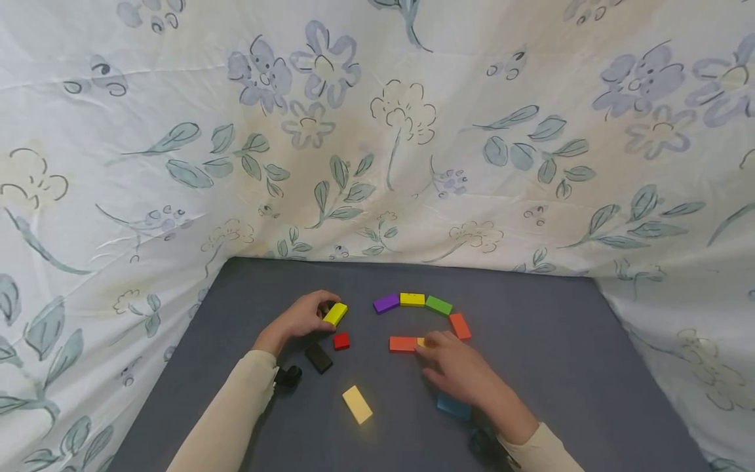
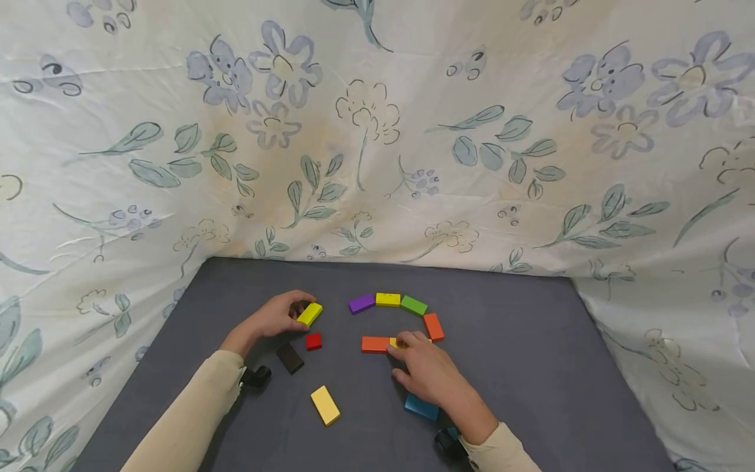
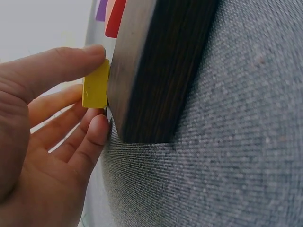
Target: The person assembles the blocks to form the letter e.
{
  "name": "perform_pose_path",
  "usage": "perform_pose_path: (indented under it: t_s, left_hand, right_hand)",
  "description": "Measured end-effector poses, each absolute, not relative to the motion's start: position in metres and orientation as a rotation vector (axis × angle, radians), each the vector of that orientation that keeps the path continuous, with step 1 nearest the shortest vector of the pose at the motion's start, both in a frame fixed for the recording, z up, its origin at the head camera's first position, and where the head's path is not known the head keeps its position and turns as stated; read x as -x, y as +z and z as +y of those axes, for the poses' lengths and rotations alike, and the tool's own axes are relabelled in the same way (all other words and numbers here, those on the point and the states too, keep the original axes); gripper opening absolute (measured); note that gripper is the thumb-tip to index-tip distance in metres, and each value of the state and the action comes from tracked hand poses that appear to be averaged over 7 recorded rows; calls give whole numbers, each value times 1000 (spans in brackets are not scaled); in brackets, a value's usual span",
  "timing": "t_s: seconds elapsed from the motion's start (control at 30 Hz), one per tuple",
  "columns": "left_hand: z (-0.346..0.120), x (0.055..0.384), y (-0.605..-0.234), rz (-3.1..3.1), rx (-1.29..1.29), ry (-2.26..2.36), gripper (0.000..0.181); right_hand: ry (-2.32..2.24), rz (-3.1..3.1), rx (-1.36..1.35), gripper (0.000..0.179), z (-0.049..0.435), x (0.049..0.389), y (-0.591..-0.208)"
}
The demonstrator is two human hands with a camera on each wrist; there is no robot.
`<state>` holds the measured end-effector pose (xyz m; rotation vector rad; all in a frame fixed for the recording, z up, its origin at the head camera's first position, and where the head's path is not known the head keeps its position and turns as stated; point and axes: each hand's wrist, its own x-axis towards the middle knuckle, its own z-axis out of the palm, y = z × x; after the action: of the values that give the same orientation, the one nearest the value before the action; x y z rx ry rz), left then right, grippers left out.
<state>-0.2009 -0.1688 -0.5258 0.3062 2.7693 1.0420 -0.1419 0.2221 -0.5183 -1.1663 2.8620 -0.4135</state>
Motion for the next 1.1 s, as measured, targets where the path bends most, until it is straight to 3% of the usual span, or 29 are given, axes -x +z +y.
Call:
perform_pose_path:
  t_s: [1.1]
  left_hand:
    - [-151,198,-516,2772,-477,1040,64]
  right_hand:
    - [-411,2871,1164,49,221,144,-523]
